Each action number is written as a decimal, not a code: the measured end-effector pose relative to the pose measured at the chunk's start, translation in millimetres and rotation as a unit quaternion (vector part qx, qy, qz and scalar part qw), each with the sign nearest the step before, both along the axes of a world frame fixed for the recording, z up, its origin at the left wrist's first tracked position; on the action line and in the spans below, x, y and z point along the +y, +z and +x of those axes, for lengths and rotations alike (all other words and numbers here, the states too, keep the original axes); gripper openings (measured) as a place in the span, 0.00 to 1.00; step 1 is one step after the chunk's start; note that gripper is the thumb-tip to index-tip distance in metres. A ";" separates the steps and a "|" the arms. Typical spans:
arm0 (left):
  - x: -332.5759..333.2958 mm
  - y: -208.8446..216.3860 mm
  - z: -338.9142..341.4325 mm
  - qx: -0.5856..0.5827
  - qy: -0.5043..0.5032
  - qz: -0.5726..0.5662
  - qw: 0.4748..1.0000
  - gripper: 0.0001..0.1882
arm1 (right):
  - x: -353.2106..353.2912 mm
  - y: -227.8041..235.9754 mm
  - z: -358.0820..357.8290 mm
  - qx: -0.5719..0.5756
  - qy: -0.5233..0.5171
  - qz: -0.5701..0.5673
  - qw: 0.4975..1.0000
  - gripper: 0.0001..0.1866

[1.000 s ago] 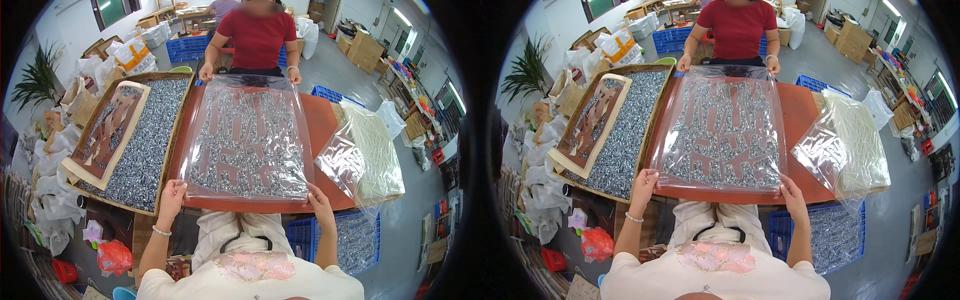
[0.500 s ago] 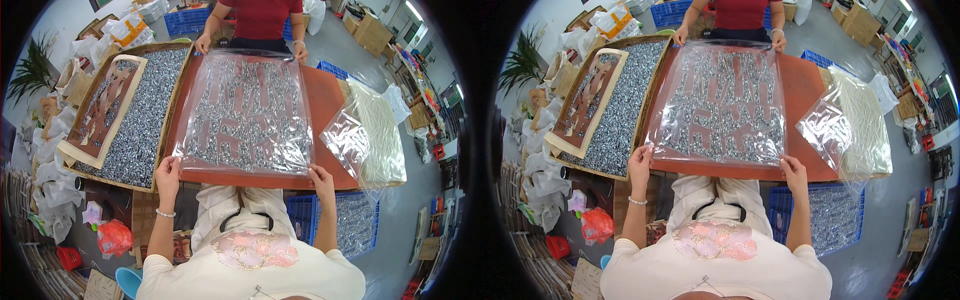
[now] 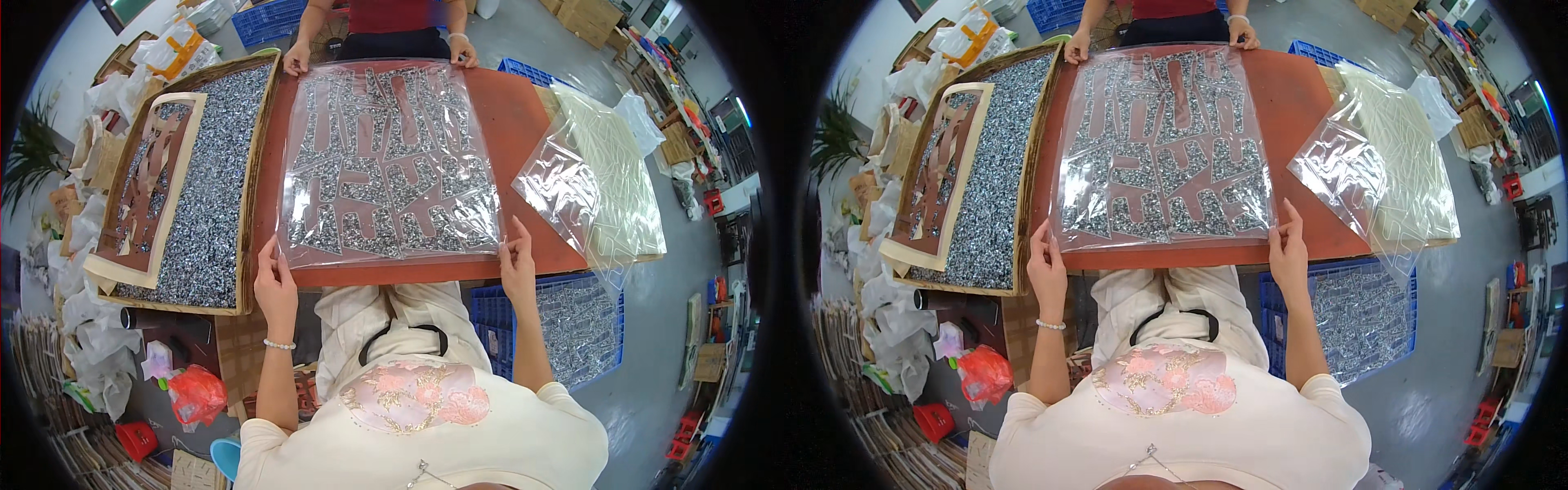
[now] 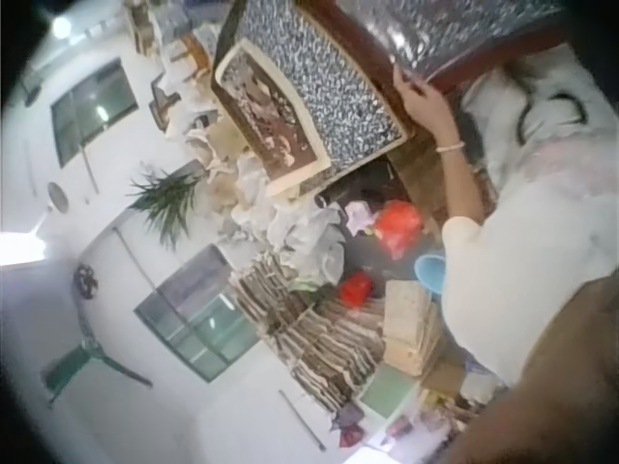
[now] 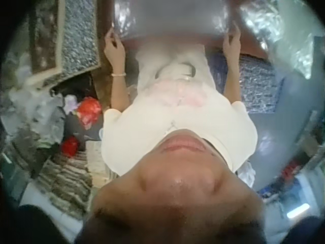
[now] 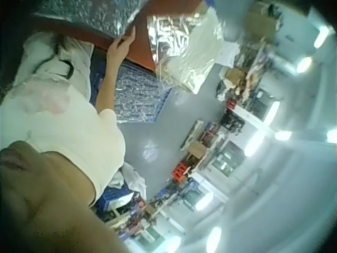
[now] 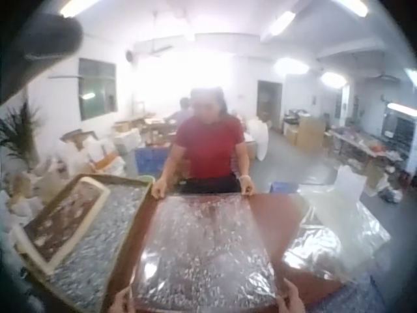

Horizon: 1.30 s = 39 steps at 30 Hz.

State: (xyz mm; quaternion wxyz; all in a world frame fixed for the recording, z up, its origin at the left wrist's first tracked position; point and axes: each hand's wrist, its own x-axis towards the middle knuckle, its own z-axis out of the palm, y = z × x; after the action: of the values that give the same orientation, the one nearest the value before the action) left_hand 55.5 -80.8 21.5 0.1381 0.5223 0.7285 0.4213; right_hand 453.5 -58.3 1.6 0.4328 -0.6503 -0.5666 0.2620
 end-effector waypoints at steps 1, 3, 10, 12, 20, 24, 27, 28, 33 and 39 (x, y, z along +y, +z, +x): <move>0.6 -2.3 -1.1 0.024 0.001 0.002 1.000 0.17 | -0.3 0.6 -1.3 -0.043 0.005 0.014 0.999 0.27; 2.4 -8.7 -3.5 0.049 0.000 0.004 0.999 0.16 | 1.3 2.9 -2.7 -0.039 0.003 0.017 0.999 0.26; 5.9 -17.4 -7.1 0.138 -0.026 0.069 0.988 0.14 | 3.8 -1.0 -4.0 -0.051 0.005 -0.009 0.999 0.15; 10.2 -16.1 -8.4 0.141 -0.028 0.047 0.989 0.15 | 8.1 1.8 -7.2 -0.060 0.002 0.002 0.998 0.14; 5.2 -25.0 -5.2 0.240 -0.045 0.026 0.969 0.15 | 0.5 1.4 -7.3 -0.151 -0.004 -0.006 0.988 0.10; 7.7 -15.9 -3.8 0.339 -0.034 -0.036 0.939 0.14 | 3.0 5.8 -14.1 -0.234 -0.020 -0.010 0.972 0.09; 3.9 -0.7 -7.0 0.332 -0.044 -0.106 0.936 0.13 | 5.8 26.4 -14.4 -0.309 -0.034 -0.060 0.948 0.09; 3.5 4.6 -9.5 0.286 -0.054 -0.151 0.945 0.13 | 8.5 30.6 -10.6 -0.341 -0.025 -0.087 0.936 0.10; 17.9 47.6 -9.9 0.300 -0.092 -0.207 0.927 0.13 | 36.7 41.3 2.5 -0.501 0.058 -0.117 0.856 0.08; 89.2 44.1 29.3 0.249 -0.201 0.005 0.947 0.20 | 71.5 85.5 -76.5 -0.284 0.043 0.114 0.951 0.20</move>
State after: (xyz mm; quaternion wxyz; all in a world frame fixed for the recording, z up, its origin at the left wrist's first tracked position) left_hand 84.9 8.4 65.7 0.0310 0.7466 0.6176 0.2453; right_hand 377.0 13.3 87.1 0.3134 -0.6192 -0.7198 0.0189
